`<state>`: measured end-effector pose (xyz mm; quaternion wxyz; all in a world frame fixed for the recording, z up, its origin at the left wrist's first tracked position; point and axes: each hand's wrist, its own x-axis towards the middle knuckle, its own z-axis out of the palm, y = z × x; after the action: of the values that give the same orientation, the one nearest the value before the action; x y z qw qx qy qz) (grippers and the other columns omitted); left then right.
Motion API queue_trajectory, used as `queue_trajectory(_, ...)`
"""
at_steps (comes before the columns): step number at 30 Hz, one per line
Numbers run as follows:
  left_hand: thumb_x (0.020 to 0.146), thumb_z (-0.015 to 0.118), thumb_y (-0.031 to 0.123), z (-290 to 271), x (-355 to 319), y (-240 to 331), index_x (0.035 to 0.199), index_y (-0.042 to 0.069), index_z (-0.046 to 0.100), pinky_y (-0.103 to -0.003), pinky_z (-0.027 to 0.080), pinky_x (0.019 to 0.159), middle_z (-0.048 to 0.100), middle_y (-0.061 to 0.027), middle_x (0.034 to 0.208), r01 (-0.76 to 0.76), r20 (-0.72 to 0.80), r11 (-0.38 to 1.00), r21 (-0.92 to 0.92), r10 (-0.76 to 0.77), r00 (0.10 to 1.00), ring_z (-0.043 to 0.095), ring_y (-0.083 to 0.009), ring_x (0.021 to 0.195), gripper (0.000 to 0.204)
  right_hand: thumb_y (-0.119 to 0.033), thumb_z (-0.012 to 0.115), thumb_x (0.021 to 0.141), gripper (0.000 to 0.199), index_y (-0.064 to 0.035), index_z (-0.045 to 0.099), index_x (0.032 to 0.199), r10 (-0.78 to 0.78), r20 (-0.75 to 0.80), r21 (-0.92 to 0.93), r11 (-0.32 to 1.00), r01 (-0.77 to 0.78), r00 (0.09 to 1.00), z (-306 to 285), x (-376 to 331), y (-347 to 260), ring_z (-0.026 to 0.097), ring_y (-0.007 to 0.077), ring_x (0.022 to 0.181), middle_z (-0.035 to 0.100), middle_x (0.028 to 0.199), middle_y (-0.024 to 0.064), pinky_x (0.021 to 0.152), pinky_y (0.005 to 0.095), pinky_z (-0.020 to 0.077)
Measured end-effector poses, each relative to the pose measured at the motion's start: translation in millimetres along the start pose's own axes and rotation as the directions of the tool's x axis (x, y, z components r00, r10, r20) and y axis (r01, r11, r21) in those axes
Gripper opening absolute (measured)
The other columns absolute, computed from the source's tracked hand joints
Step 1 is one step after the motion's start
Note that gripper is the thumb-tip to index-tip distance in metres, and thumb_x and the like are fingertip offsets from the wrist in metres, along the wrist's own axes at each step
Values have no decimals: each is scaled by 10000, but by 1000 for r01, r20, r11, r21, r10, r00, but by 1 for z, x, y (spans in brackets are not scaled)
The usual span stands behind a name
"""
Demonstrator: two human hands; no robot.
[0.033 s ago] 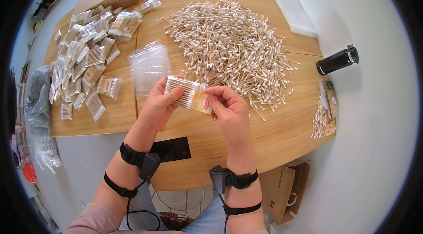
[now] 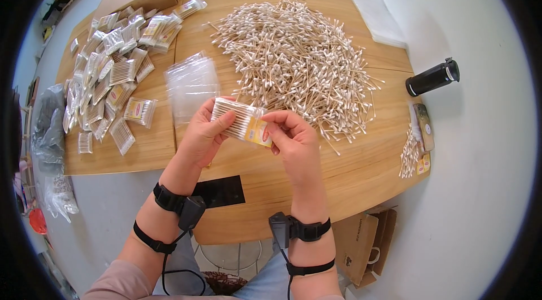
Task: Sorting and packaging cotton swabs into small plastic bags.
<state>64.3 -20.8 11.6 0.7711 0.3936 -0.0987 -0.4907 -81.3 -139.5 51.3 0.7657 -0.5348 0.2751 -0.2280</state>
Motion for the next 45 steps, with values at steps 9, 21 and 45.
queue_trajectory(9, 870, 695, 128, -3, 0, -3, 1159, 69, 543, -241, 497, 766, 632, -13, 996, 0, -40, 997, 75, 3, 999, 605, -89, 895, 332, -22, 603, 892, 127, -23, 623, 1018, 11, -34, -168, 986, -17, 999, 9, -1, -3, 519, 36, 614, 618, 763, 5, 513, 170, 377)
queue_trajectory(21, 859, 707, 118, 2, -1, -3, 1156, 45, 544, -242, 488, 789, 626, -19, 1003, -5, -53, 987, 160, 14, 998, 586, -90, 908, 347, 5, 614, 880, 172, -28, 536, 1030, -147, -56, -251, 960, 128, 988, 9, 2, 7, 552, 45, 667, 620, 815, 20, 548, 174, 418)
queue_trajectory(45, 913, 649, 149, 7, -6, -3, 1180, 70, 532, -214, 473, 730, 605, 9, 963, -33, -45, 947, 320, 50, 998, 557, -55, 862, 302, 12, 661, 843, 295, -31, 476, 1068, -92, 22, -268, 959, 94, 996, 11, 5, 13, 569, 63, 713, 627, 839, 36, 594, 192, 442)
